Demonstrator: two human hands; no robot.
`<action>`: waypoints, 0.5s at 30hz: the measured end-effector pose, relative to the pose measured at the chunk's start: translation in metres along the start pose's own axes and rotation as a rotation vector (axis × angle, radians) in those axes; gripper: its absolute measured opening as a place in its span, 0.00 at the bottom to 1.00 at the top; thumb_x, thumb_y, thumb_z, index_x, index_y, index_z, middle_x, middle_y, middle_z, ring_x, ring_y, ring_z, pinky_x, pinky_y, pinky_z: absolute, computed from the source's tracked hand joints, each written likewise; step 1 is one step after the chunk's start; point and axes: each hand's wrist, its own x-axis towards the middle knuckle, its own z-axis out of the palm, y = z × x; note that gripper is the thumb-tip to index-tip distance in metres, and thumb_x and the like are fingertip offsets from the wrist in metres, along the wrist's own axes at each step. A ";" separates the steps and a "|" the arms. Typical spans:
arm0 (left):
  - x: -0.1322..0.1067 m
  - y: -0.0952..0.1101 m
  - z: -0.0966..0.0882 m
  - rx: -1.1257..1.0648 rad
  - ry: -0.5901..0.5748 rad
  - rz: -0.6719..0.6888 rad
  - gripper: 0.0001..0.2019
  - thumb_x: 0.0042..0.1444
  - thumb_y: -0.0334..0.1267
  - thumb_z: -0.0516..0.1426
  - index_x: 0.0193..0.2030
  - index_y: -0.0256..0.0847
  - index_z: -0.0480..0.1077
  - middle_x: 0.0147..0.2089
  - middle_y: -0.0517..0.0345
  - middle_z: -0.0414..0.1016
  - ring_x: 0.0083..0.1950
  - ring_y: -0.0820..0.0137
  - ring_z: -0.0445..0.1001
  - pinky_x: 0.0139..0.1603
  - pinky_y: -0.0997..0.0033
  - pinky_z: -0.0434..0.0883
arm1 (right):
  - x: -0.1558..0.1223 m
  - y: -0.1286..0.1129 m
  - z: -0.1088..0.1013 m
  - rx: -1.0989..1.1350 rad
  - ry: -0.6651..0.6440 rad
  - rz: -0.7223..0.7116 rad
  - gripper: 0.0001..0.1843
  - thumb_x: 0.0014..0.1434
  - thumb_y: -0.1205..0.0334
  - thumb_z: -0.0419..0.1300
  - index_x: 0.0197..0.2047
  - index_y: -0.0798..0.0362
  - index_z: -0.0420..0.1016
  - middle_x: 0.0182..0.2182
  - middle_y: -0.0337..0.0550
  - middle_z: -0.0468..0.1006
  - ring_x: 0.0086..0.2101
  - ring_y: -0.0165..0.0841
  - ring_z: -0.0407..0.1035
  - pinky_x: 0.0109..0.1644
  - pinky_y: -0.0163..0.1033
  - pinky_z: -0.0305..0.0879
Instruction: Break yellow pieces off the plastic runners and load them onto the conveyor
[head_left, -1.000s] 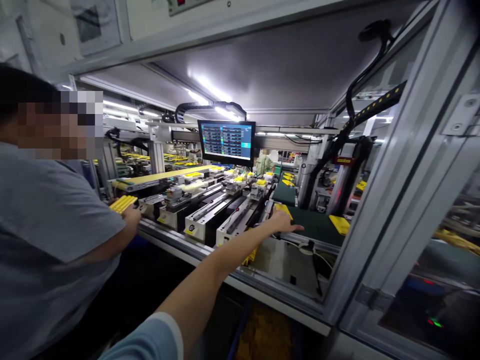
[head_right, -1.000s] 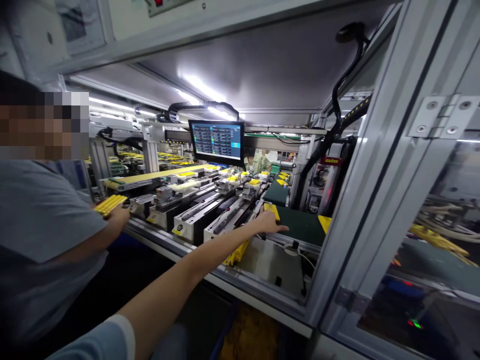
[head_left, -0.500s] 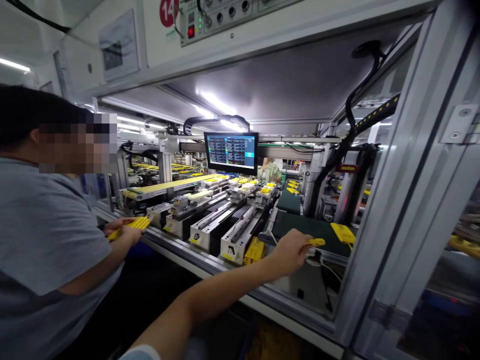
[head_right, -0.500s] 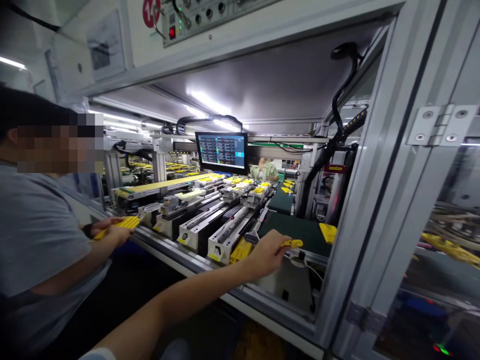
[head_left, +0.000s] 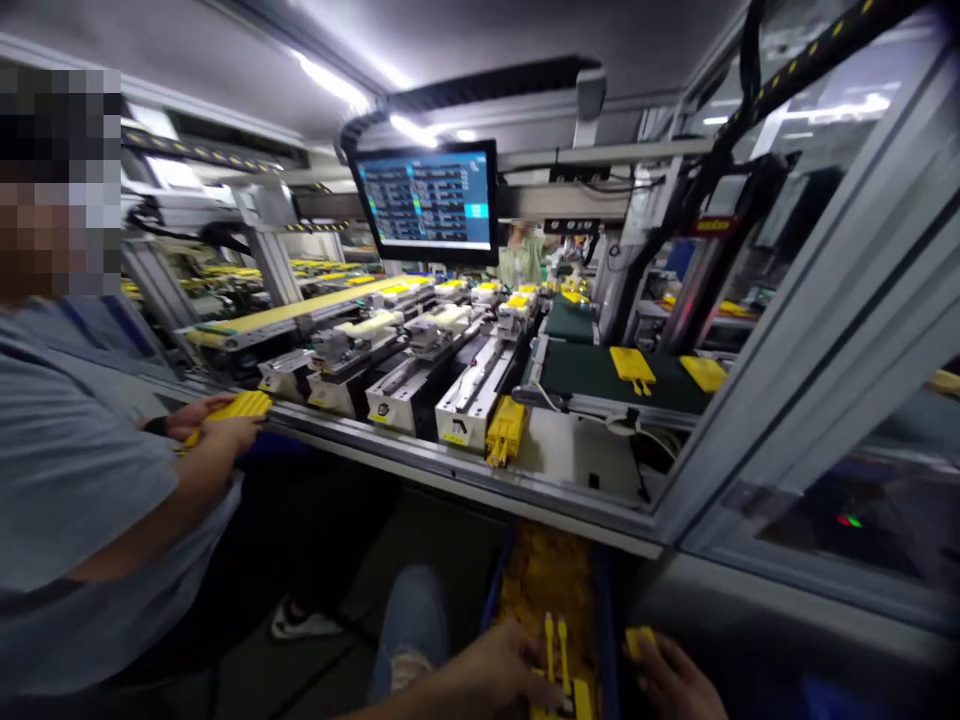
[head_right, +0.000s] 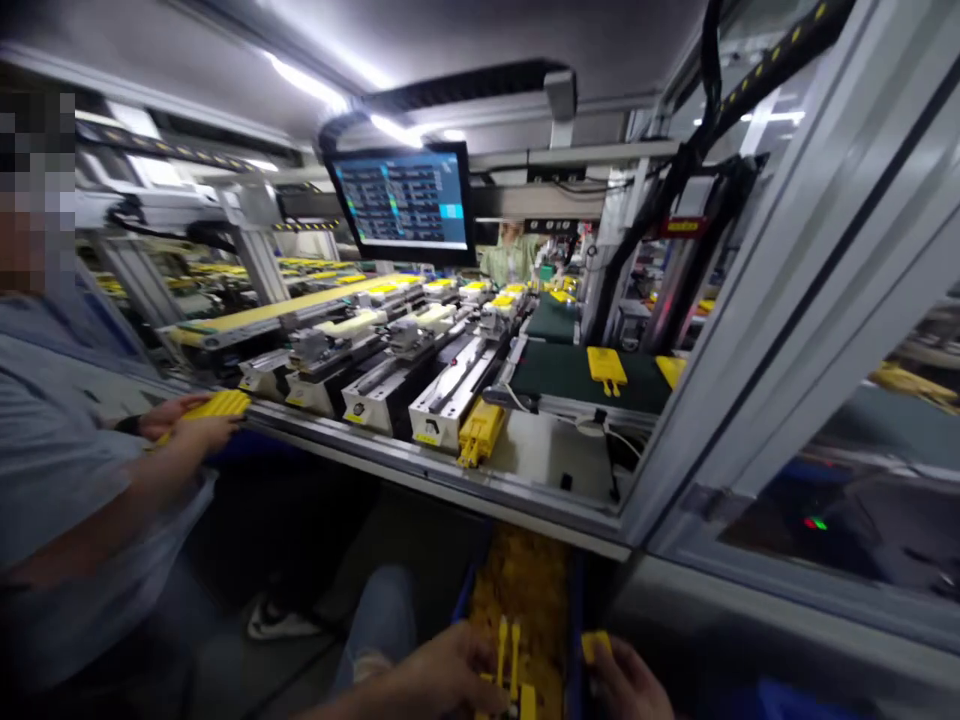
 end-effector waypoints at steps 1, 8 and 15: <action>0.001 -0.010 0.001 0.001 0.001 -0.002 0.24 0.19 0.49 0.72 0.24 0.35 0.76 0.21 0.62 0.71 0.22 0.78 0.62 0.24 0.77 0.57 | 0.000 -0.002 -0.001 0.045 0.019 0.005 0.27 0.50 0.37 0.63 0.41 0.51 0.75 0.37 0.48 0.78 0.36 0.41 0.73 0.31 0.41 0.72; 0.005 -0.033 0.011 -0.032 -0.074 -0.027 0.29 0.31 0.59 0.68 0.27 0.32 0.75 0.24 0.60 0.72 0.25 0.75 0.66 0.30 0.74 0.61 | -0.022 -0.023 0.015 -0.025 -0.025 -0.055 0.25 0.44 0.51 0.71 0.42 0.59 0.77 0.32 0.44 0.79 0.35 0.35 0.71 0.40 0.37 0.68; 0.005 -0.045 0.021 -0.086 -0.149 -0.113 0.30 0.40 0.63 0.62 0.33 0.31 0.75 0.27 0.57 0.74 0.24 0.75 0.67 0.27 0.75 0.60 | -0.058 -0.018 0.025 -0.370 -0.131 -0.021 0.11 0.49 0.57 0.67 0.32 0.57 0.81 0.30 0.45 0.82 0.33 0.37 0.74 0.41 0.40 0.66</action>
